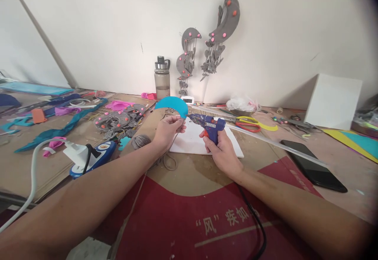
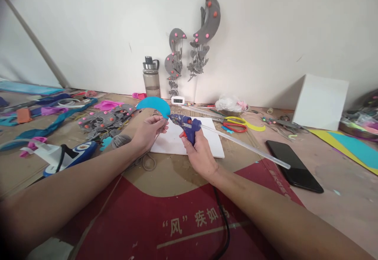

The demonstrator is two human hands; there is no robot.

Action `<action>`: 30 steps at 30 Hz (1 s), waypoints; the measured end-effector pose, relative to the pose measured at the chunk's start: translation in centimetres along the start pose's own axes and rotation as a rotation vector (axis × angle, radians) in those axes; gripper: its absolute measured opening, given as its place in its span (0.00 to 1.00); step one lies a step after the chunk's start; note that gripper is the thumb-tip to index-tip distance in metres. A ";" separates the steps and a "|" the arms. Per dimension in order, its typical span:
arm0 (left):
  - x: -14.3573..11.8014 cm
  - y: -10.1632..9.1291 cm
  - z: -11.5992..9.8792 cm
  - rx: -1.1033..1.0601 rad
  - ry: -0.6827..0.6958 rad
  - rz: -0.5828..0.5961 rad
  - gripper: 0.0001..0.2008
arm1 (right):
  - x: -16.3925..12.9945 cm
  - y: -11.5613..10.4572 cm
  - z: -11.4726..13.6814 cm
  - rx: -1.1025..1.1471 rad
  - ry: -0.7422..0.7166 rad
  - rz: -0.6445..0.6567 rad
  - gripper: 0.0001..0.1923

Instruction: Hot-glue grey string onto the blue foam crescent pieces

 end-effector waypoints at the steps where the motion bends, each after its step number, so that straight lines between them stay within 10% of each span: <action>1: 0.0 0.1 0.0 0.004 0.001 -0.001 0.12 | 0.0 -0.1 0.0 -0.046 -0.002 -0.012 0.14; 30: 0.0 0.0 0.5 0.081 0.034 -0.035 0.11 | 0.1 0.2 -0.3 -0.262 -0.029 0.004 0.16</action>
Point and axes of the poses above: each hand's wrist, its own x-axis towards the middle knuckle, its own y-axis out of the palm, z = x × y, the point moved 3 cm from there along x, towards the middle knuckle, and after that the axes turned 3 degrees about -y, right-handed, at the moved point
